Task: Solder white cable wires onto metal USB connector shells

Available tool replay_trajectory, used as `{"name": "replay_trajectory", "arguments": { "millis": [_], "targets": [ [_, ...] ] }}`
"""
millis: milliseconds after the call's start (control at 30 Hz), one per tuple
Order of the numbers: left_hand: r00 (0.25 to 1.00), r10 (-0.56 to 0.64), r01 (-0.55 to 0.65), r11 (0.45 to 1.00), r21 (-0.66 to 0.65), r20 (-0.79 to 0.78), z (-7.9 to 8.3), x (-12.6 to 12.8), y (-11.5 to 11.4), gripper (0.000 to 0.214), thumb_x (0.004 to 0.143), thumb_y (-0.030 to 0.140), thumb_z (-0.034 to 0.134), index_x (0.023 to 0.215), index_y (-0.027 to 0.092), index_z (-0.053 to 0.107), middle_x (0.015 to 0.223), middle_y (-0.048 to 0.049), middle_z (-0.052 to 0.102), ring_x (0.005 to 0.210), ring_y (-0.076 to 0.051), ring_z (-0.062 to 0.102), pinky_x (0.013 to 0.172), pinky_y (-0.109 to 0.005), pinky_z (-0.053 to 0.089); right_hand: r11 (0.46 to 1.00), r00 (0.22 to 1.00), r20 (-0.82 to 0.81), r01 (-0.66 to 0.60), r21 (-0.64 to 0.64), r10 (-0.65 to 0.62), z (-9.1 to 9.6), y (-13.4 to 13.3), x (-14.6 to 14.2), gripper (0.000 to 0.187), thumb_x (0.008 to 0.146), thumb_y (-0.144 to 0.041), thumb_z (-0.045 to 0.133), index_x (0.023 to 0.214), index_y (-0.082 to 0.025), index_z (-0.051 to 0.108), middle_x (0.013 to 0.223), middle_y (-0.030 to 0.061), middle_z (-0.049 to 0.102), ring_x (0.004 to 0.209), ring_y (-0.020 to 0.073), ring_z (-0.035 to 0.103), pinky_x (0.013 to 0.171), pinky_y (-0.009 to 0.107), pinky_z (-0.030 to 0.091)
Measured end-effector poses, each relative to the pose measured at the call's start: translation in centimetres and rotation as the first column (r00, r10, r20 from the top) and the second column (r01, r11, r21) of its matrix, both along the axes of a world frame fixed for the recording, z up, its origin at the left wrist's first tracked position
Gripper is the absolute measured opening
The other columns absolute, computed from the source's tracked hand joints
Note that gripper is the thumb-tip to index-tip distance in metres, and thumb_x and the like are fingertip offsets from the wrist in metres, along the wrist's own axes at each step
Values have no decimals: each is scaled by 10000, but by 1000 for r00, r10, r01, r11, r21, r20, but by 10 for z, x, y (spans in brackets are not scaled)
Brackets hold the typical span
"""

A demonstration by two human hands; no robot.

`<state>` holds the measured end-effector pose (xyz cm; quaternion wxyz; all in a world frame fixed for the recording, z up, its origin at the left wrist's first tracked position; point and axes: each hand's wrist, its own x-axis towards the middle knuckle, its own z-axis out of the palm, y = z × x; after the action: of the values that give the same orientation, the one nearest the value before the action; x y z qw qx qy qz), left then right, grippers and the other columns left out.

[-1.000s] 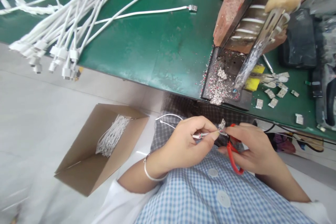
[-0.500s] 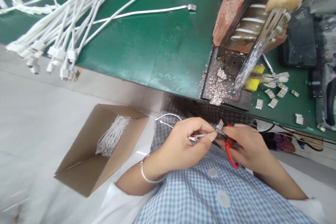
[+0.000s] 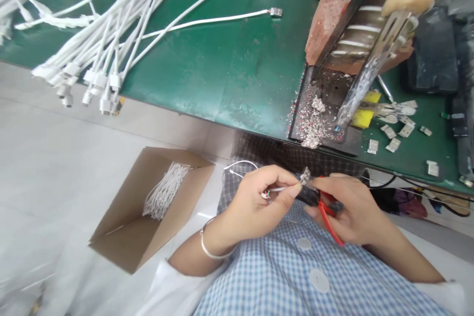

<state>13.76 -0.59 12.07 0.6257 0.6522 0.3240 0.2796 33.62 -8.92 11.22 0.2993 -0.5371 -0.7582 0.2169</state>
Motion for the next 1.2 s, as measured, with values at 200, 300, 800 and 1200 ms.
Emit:
{"name": "replay_trajectory", "arguments": {
  "millis": [200, 300, 800, 1200],
  "targets": [
    [999, -37, 38, 998, 58, -14, 1, 4, 0, 97, 881, 141, 620, 796, 140, 667, 703, -23, 670, 634, -106, 597, 594, -220, 476, 1000, 998, 56, -1, 29, 0, -2, 1, 1, 154, 890, -180, 528, 1042, -202, 526, 594, -45, 509, 510, 116, 458, 541, 245, 353],
    [999, -36, 36, 997, 68, -7, 0, 5, -1, 94, 875, 131, 623, 793, 137, 668, 697, -19, 666, 660, -112, 606, 639, -230, 492, 1000, 996, 88, -3, 30, 0, -3, 1, 2, 190, 857, -148, 521, 1038, -203, 525, 609, -45, 520, 518, 114, 456, 558, 248, 354],
    [999, -34, 35, 999, 19, -7, 4, 3, 2, 95, 871, 123, 625, 800, 144, 683, 755, -38, 725, 672, -116, 642, 614, -214, 494, 993, 965, 261, -18, 120, -14, -5, 4, -1, 84, 918, -172, 488, 875, -194, 557, 569, -37, 484, 504, 127, 399, 554, 272, 307],
    [981, -97, 120, 984, -133, 168, -3, -1, -3, 208, 944, 298, 608, 826, 135, 661, 730, -50, 695, 564, -86, 549, 532, -203, 421, 910, 783, -619, -213, -355, -58, -3, -11, -15, 105, 955, -248, 534, 1053, -232, 503, 624, -80, 443, 452, 56, 389, 415, 166, 329]
  ]
}}
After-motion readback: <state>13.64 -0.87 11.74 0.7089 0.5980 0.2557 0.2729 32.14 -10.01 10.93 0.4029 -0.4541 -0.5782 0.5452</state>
